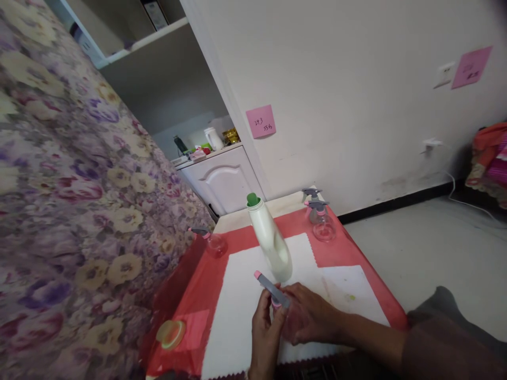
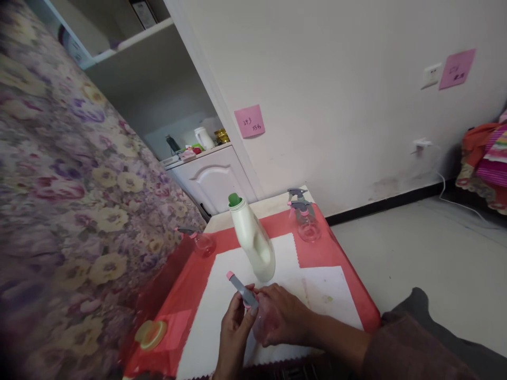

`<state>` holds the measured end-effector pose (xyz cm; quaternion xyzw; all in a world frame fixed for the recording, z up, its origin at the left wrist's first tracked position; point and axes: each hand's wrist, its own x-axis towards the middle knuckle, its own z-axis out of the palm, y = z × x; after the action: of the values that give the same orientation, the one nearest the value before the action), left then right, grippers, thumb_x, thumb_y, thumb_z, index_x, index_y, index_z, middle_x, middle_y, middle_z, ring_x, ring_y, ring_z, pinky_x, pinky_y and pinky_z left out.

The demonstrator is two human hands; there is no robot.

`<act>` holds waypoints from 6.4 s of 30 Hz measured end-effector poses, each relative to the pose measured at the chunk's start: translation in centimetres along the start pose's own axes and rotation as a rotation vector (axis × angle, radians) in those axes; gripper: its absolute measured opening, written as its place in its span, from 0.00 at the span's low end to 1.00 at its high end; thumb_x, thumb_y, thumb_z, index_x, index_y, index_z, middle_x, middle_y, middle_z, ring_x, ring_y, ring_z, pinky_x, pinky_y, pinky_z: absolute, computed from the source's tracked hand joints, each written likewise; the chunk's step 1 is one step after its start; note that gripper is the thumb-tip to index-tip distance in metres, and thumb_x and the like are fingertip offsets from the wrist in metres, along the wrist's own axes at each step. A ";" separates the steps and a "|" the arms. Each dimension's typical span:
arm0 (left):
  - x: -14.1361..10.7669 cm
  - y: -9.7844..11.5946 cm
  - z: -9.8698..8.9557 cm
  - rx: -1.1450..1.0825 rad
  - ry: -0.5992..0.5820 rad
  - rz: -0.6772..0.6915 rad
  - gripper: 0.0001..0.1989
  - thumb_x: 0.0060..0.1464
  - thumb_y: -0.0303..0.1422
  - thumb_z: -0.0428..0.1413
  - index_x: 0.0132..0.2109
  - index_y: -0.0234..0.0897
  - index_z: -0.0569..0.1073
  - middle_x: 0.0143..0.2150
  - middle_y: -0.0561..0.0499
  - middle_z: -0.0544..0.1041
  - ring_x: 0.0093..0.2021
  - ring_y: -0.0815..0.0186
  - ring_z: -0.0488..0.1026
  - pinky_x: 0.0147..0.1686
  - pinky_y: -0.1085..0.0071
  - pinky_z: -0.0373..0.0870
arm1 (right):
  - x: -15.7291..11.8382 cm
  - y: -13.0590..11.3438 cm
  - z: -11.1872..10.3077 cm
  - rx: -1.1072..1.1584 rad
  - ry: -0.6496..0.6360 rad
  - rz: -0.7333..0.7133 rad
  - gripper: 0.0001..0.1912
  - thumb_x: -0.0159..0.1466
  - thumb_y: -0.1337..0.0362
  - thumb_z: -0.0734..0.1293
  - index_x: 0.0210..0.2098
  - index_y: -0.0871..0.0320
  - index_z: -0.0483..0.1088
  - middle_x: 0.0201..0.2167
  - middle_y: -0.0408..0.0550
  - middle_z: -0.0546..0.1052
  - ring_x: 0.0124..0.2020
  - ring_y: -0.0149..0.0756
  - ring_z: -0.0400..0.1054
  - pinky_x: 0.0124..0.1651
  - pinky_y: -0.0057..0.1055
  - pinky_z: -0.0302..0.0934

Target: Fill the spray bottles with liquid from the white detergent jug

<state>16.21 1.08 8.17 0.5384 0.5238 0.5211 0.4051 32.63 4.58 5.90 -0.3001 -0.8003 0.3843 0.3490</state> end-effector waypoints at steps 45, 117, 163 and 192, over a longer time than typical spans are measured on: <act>0.4 2.0 0.8 0.058 0.060 0.075 0.16 0.46 0.39 0.65 0.43 0.38 0.77 0.42 0.48 0.77 0.46 0.58 0.73 0.49 0.66 0.68 | 0.0 1.8 0.7 -0.016 0.000 -0.034 0.45 0.41 0.63 0.77 0.57 0.59 0.62 0.55 0.56 0.70 0.54 0.51 0.65 0.57 0.46 0.61; 8.5 -11.1 -20.9 1.055 0.057 0.239 0.20 0.54 0.18 0.43 0.51 0.35 0.69 0.48 0.44 0.74 0.50 0.58 0.70 0.54 0.61 0.66 | -1.6 -0.4 3.9 0.158 0.125 0.463 0.47 0.42 0.74 0.70 0.62 0.55 0.57 0.60 0.55 0.68 0.61 0.54 0.61 0.62 0.45 0.56; 4.8 -8.9 -12.0 0.235 -0.187 0.069 0.43 0.38 0.26 0.60 0.64 0.35 0.58 0.65 0.41 0.65 0.66 0.51 0.59 0.65 0.58 0.55 | 13.0 2.2 1.8 0.186 0.738 0.323 0.23 0.53 0.45 0.71 0.22 0.60 0.72 0.20 0.46 0.74 0.24 0.36 0.66 0.29 0.30 0.59; 5.1 -9.0 -10.7 0.217 -0.113 0.145 0.49 0.30 0.26 0.68 0.62 0.40 0.59 0.63 0.39 0.66 0.63 0.49 0.64 0.62 0.52 0.60 | 4.0 -10.3 -5.6 -0.256 0.319 0.610 0.23 0.53 0.43 0.69 0.33 0.58 0.71 0.16 0.39 0.70 0.13 0.28 0.57 0.17 0.25 0.49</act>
<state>3.93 6.09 1.40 0.6440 0.5131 0.4583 0.3346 32.60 4.43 18.23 -0.6224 -0.6510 0.3159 0.2982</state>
